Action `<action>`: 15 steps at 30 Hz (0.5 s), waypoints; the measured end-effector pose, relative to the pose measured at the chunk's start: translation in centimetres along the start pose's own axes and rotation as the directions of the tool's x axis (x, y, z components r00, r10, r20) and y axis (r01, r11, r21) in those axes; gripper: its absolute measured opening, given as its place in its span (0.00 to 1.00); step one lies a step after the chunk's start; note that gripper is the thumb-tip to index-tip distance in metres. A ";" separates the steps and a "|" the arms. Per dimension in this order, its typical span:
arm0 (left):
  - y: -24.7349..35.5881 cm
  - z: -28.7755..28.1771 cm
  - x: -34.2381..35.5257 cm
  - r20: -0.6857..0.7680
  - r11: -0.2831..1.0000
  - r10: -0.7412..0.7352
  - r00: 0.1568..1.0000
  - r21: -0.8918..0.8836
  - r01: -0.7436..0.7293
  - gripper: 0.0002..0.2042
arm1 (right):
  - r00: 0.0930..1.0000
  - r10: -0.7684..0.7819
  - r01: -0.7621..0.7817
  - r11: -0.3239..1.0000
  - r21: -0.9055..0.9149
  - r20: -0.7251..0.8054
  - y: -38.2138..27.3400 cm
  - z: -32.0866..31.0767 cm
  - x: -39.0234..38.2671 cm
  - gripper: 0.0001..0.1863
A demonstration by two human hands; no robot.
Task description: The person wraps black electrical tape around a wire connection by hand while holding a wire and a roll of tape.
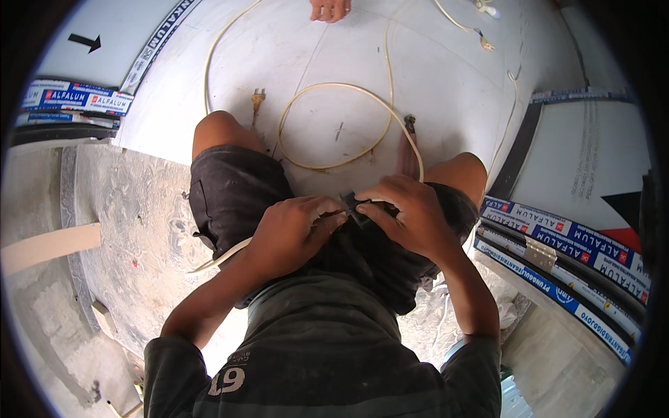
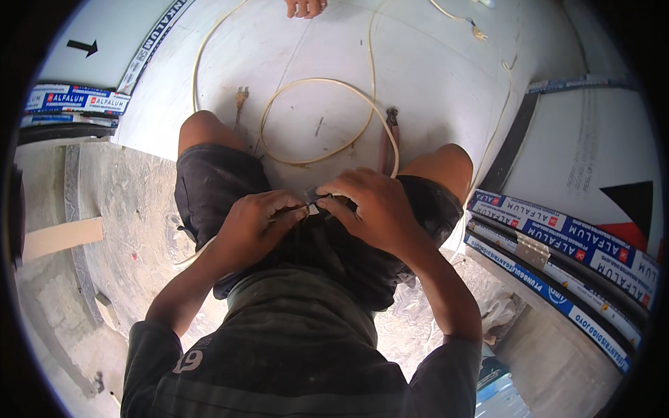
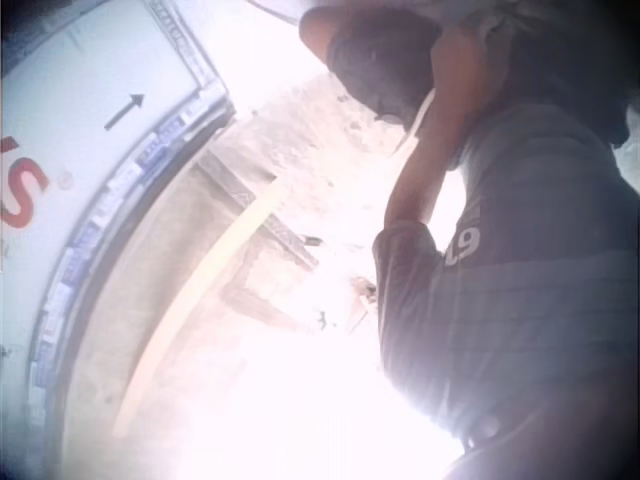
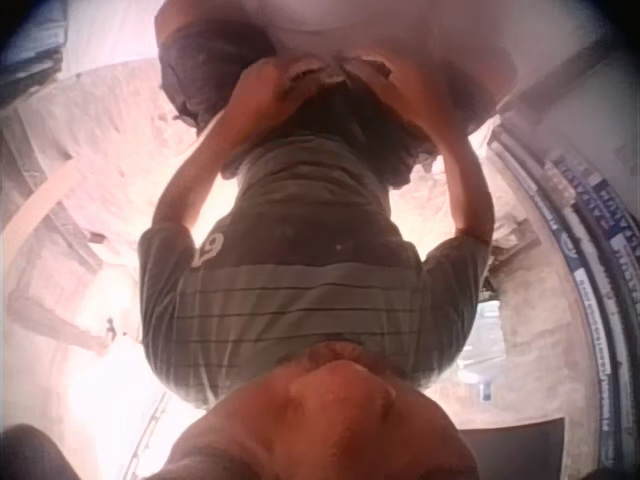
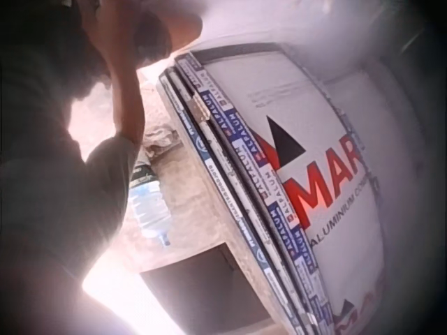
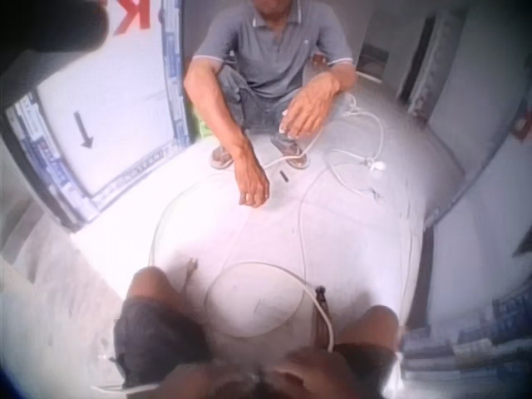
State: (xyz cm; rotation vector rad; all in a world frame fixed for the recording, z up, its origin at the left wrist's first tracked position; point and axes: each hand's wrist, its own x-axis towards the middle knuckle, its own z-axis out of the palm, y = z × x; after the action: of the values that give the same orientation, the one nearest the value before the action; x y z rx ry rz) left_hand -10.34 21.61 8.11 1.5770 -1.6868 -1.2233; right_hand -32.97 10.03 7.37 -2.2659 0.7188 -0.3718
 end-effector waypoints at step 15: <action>-2.0 -1.3 2.7 -0.258 0.885 0.328 0.909 0.421 -0.200 0.10 | 0.212 0.592 -0.556 0.727 0.403 -0.777 15.1 -2.4 -18.7 0.10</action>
State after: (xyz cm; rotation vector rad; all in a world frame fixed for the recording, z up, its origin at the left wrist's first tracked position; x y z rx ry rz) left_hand -8.78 18.84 6.38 1.5843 -1.9193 -0.4757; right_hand -54.88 11.01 -2.69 -1.3960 2.0089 -1.1997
